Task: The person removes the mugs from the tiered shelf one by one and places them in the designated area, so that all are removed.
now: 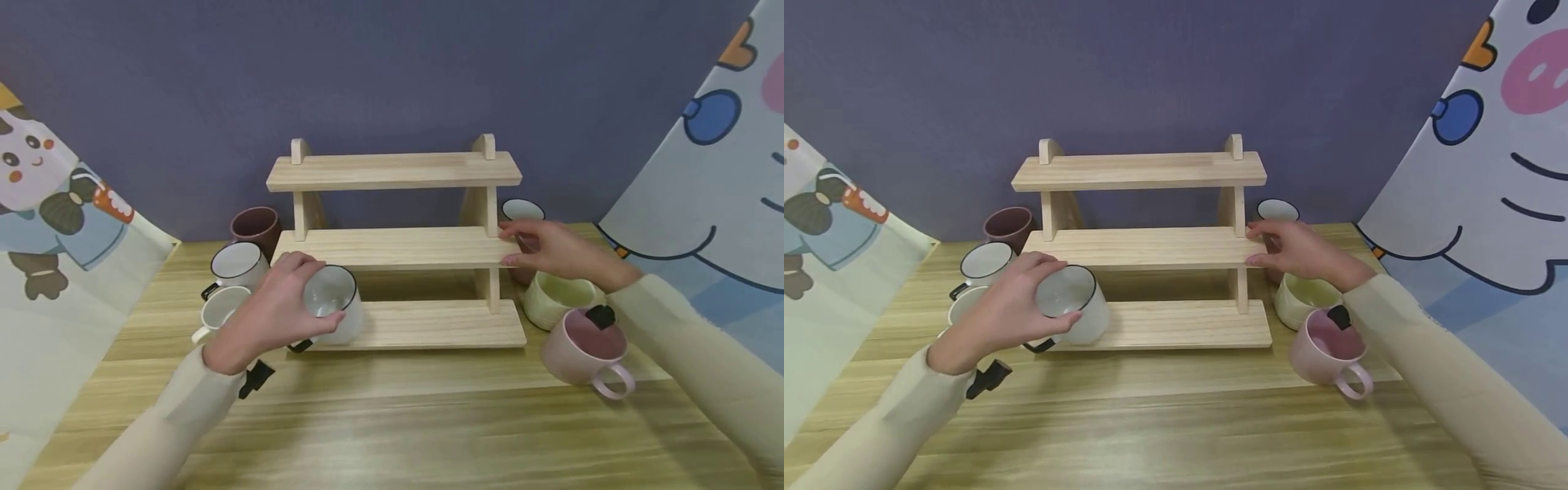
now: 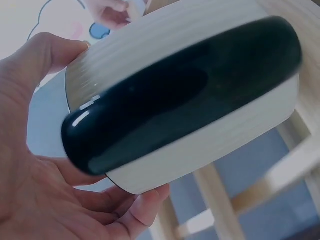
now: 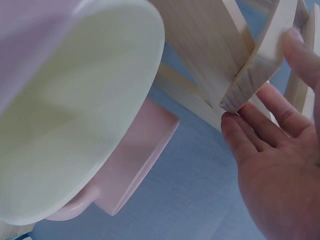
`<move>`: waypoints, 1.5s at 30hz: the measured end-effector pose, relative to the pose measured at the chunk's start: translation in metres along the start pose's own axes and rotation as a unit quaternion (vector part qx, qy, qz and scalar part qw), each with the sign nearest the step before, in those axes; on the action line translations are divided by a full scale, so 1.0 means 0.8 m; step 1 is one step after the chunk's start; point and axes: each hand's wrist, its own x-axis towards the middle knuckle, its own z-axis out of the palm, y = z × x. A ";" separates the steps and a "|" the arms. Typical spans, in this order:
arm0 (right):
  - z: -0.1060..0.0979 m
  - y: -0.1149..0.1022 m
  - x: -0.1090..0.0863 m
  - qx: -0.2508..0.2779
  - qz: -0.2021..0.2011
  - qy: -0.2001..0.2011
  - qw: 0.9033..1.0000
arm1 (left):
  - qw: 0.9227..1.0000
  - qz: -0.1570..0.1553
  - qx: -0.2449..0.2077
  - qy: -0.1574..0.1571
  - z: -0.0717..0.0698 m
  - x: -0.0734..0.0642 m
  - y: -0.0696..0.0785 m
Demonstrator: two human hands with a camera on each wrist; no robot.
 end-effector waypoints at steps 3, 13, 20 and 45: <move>0.000 0.000 0.001 0.003 0.008 -0.001 1.000 | 1.000 -0.001 0.003 0.013 -0.012 -0.014 -0.007; 0.000 0.000 0.001 -0.003 0.013 0.003 1.000 | 0.997 0.012 0.040 0.060 -0.046 -0.077 -0.035; 0.001 0.000 0.001 0.007 0.007 0.007 1.000 | 0.996 -0.008 0.069 0.064 -0.055 -0.120 -0.055; 0.002 0.001 -0.002 -0.003 -0.013 0.008 1.000 | 0.997 -0.039 0.056 0.025 -0.029 -0.166 -0.100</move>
